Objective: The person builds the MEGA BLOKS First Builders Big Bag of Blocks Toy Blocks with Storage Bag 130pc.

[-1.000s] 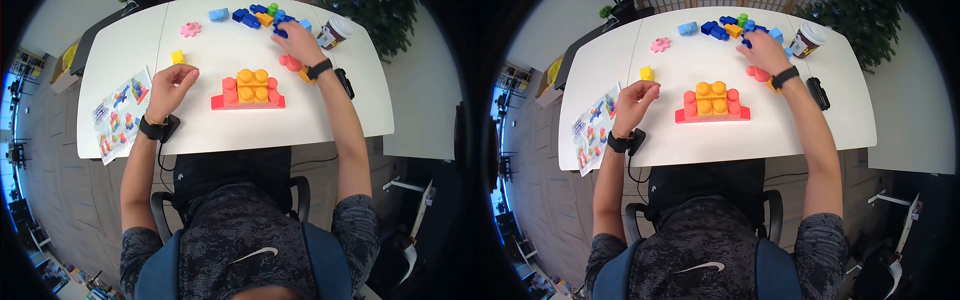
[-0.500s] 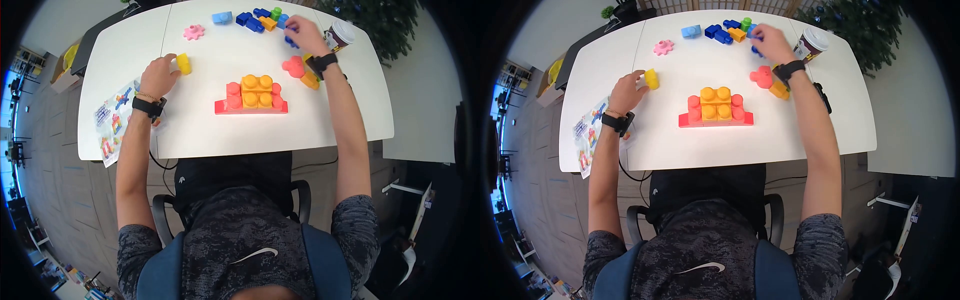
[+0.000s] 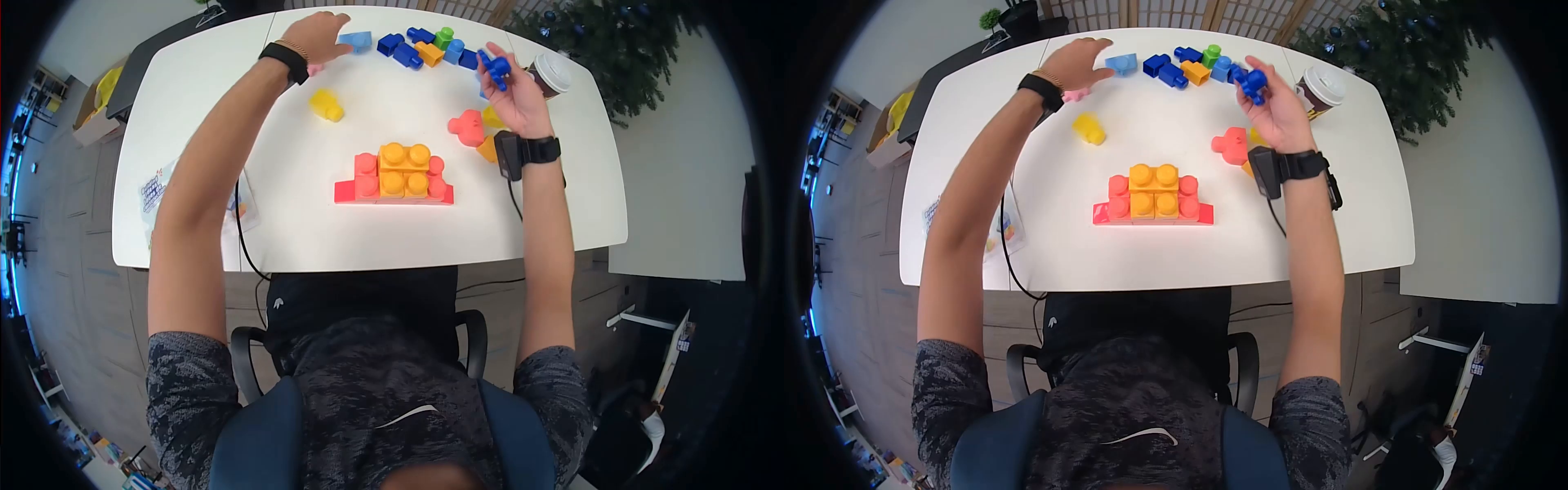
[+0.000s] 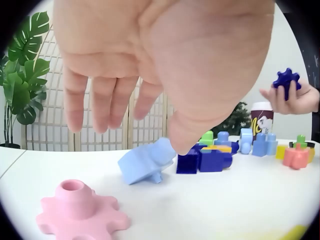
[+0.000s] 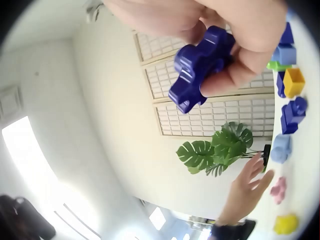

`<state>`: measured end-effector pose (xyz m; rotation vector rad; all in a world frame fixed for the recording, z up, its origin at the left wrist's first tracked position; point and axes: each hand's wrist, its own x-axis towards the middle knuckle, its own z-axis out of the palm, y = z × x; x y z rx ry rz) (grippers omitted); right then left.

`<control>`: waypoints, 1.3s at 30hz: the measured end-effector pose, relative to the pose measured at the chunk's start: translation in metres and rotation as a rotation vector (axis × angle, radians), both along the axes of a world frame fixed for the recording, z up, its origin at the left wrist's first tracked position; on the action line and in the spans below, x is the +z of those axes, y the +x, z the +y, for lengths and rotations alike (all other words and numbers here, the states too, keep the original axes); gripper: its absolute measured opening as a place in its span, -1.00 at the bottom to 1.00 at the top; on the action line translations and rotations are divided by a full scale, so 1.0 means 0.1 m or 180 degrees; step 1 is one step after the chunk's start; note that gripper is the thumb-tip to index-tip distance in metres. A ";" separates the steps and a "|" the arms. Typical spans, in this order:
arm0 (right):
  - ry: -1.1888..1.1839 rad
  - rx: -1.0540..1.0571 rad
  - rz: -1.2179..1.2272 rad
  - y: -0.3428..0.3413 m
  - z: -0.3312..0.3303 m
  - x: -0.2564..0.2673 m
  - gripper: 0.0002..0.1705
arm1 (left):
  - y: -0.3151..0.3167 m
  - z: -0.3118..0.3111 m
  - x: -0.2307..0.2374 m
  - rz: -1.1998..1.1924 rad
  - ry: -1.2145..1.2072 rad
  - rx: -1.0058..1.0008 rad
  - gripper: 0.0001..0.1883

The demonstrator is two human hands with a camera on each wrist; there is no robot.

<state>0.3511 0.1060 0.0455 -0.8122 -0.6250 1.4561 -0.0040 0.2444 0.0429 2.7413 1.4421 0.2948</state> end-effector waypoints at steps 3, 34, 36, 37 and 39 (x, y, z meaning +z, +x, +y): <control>-0.0058 0.0990 0.1155 0.18 -0.13 -0.05 -0.45 | 0.16 0.16 -0.22 -0.0112 -0.0120 -0.0116 -0.29; 0.2555 -0.1279 -0.1271 -1.22 -0.88 0.42 -0.29 | 0.92 -1.99 0.75 -0.3087 0.0219 -0.1603 -0.58; 0.2485 -0.1300 -0.1212 -1.23 -0.88 0.43 -0.27 | 0.91 -2.07 0.78 -0.3051 0.0499 -0.1580 -0.59; 0.2483 -0.1318 -0.1216 -1.22 -0.88 0.43 -0.26 | 0.91 -2.10 0.80 -0.3000 0.0743 -0.1553 -0.60; 0.2484 -0.1315 -0.1231 -1.21 -0.89 0.42 -0.25 | 0.92 -2.10 0.85 -0.3070 0.0687 -0.1522 -0.60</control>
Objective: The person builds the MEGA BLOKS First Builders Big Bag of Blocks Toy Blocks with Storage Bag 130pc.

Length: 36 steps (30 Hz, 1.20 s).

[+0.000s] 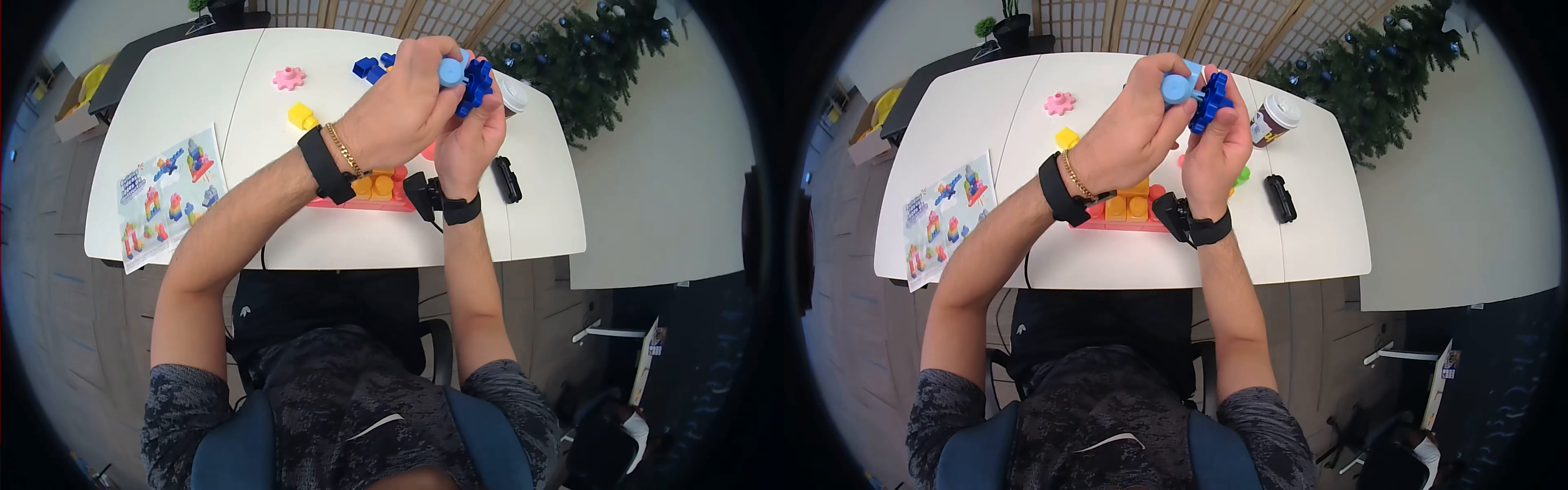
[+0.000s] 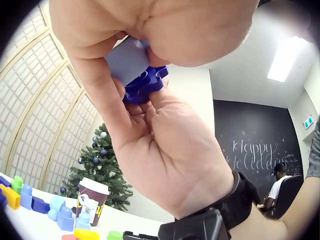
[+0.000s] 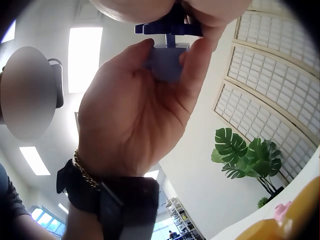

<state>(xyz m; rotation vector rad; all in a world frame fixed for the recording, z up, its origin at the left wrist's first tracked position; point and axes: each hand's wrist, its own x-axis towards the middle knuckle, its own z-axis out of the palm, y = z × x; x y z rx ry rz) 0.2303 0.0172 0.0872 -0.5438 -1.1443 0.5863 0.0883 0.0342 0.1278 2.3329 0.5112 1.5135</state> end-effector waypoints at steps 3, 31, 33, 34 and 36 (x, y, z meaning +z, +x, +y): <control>-0.0085 -0.0045 -0.0099 0.00 -0.03 -0.01 -0.23 | -0.01 0.02 0.00 0.0019 0.0222 0.0093 -0.60; -0.0046 -0.0586 -0.1087 -0.23 -0.13 0.04 -0.37 | -0.31 0.02 -0.04 0.0110 -0.0568 0.0171 -0.09; -0.0074 -0.0279 -0.1383 -0.27 -0.18 0.01 -0.33 | -0.47 0.01 -0.04 0.0296 -0.0785 0.0170 -0.05; -0.0363 0.0041 -0.1292 -0.29 -0.29 0.03 -0.26 | -0.55 -0.02 -0.07 0.0419 -0.1021 0.0063 -0.08; -0.0214 -0.0080 -0.1456 -0.32 -0.36 -0.03 -0.24 | -0.68 -0.10 -0.13 0.0553 -0.1289 -0.0033 -0.11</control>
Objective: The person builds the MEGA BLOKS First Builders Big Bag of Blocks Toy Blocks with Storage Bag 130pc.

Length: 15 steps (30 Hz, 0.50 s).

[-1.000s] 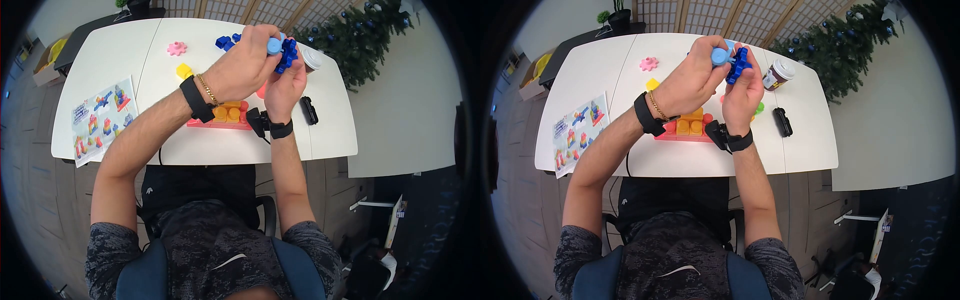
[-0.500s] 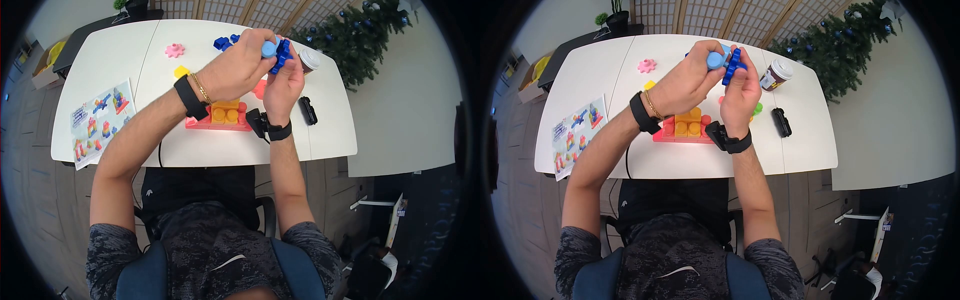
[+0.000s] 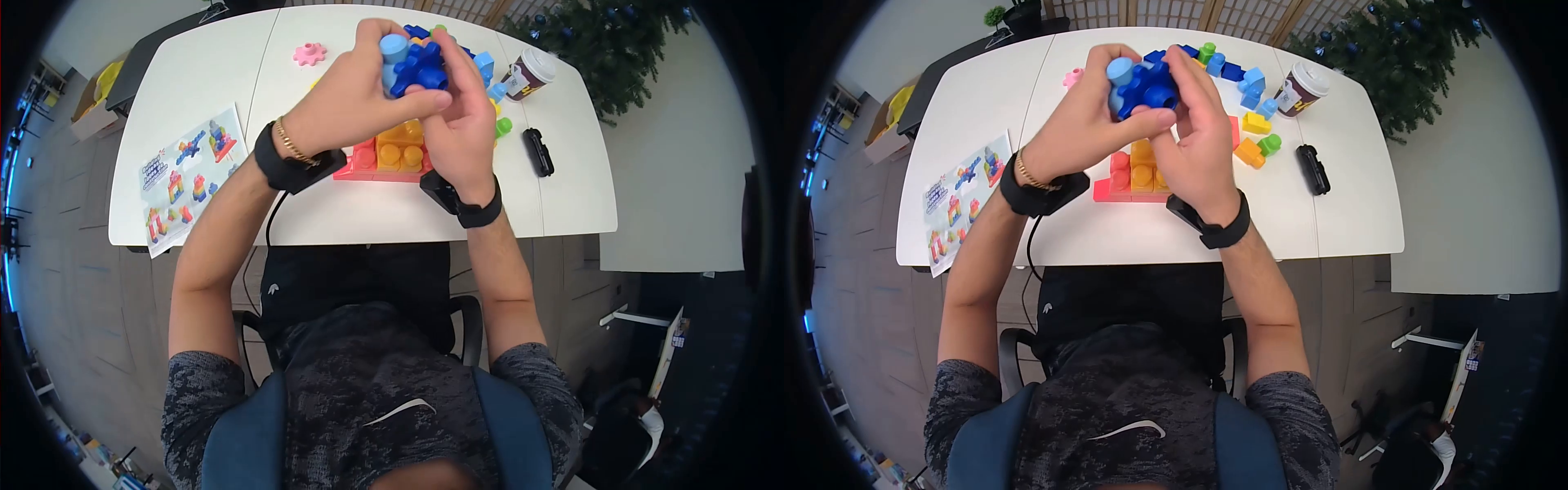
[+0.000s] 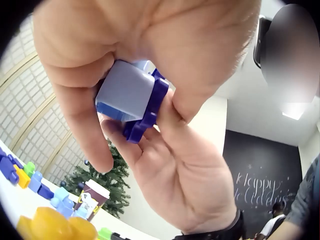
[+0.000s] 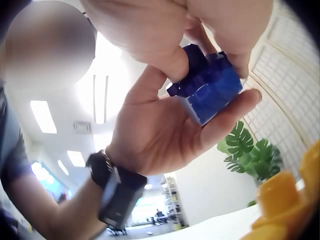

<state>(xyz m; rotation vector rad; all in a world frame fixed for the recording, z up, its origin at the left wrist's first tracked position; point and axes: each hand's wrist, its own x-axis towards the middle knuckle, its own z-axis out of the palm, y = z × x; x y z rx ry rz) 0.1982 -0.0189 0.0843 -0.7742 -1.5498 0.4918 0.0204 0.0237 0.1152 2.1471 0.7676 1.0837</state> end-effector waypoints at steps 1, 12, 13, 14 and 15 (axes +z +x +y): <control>0.0202 -0.0080 -0.0197 -0.02 -0.02 -0.02 -0.22 | -0.06 -0.03 -0.02 0.0025 -0.0092 -0.0032 -0.13; 0.0274 -0.0608 -0.1350 -0.06 -0.50 -0.01 -0.26 | -0.30 -0.60 -0.58 -0.1359 -0.0911 0.0169 -0.28; 0.0130 -0.0544 -0.1505 0.06 -0.52 -0.01 -0.23 | -0.36 -0.59 -0.64 -0.1333 -0.0936 0.0145 -0.28; 0.0067 -0.0647 -0.1839 0.26 -0.48 -0.06 -0.17 | -0.46 -0.56 -0.72 -0.0959 -0.0799 0.0141 -0.29; 0.0056 -0.0642 -0.1839 0.39 -0.46 -0.11 -0.17 | -0.53 -0.53 -0.77 -0.0598 -0.0642 0.0148 -0.30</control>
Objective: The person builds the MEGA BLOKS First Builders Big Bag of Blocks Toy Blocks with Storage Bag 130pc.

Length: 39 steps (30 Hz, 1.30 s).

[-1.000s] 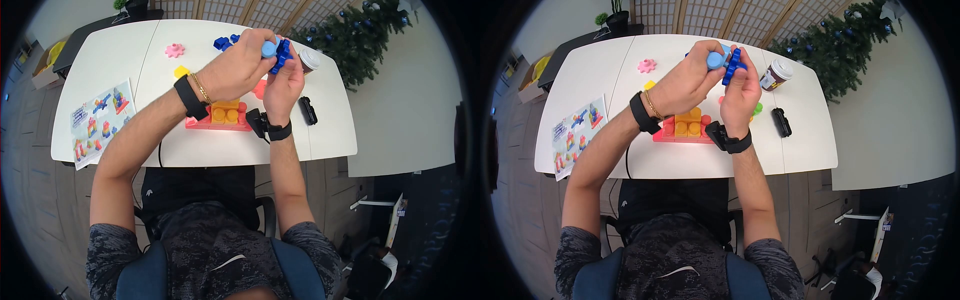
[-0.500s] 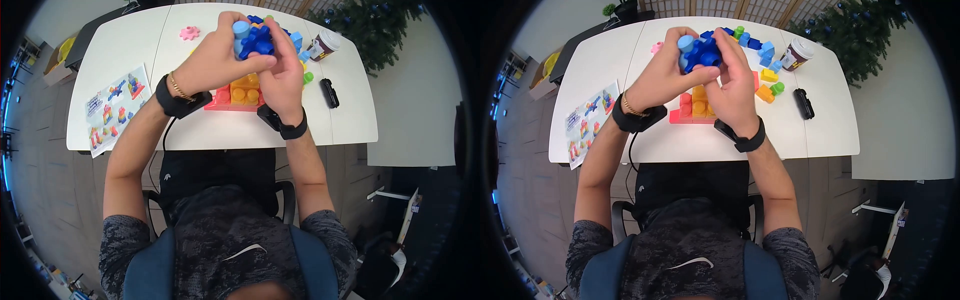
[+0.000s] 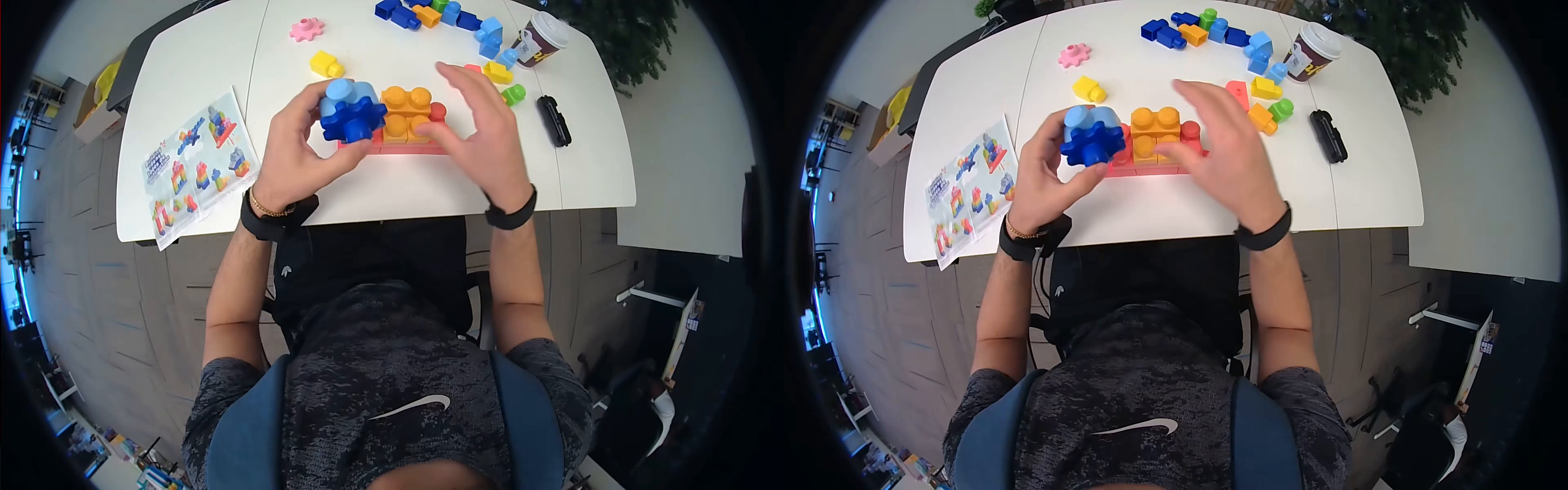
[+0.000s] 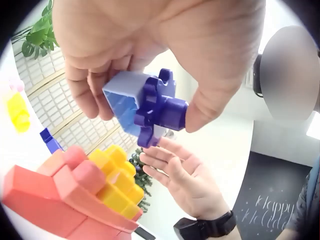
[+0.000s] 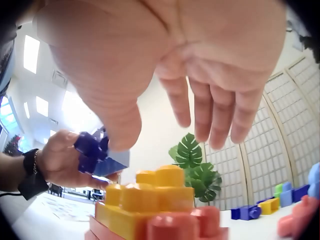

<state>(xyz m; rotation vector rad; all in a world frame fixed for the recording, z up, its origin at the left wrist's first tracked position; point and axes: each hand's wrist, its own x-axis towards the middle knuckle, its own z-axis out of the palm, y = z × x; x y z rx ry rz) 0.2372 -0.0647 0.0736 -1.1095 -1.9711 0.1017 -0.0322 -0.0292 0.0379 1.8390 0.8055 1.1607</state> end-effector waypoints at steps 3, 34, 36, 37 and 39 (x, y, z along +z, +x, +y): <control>-0.0588 -0.0013 -0.0686 0.18 0.04 -0.17 -0.08 | 0.02 0.05 -0.07 0.0210 0.0390 -0.0053 -0.30; -0.0576 -0.0300 -0.0436 0.34 0.41 -0.22 -0.20 | -0.10 -0.01 0.10 0.1089 0.1106 0.0045 0.06; -0.0525 -0.0511 -0.0912 0.62 0.65 -0.25 -0.25 | -0.18 -0.07 0.11 0.1038 0.1068 0.0182 0.10; -0.0443 -0.0732 -0.1376 0.74 0.75 -0.27 -0.29 | -0.18 -0.09 0.13 0.0994 0.1203 0.0215 -0.01; -0.0723 -0.0816 -0.1757 0.85 0.89 -0.32 -0.33 | -0.14 -0.13 0.14 0.0770 0.1111 0.0407 -0.09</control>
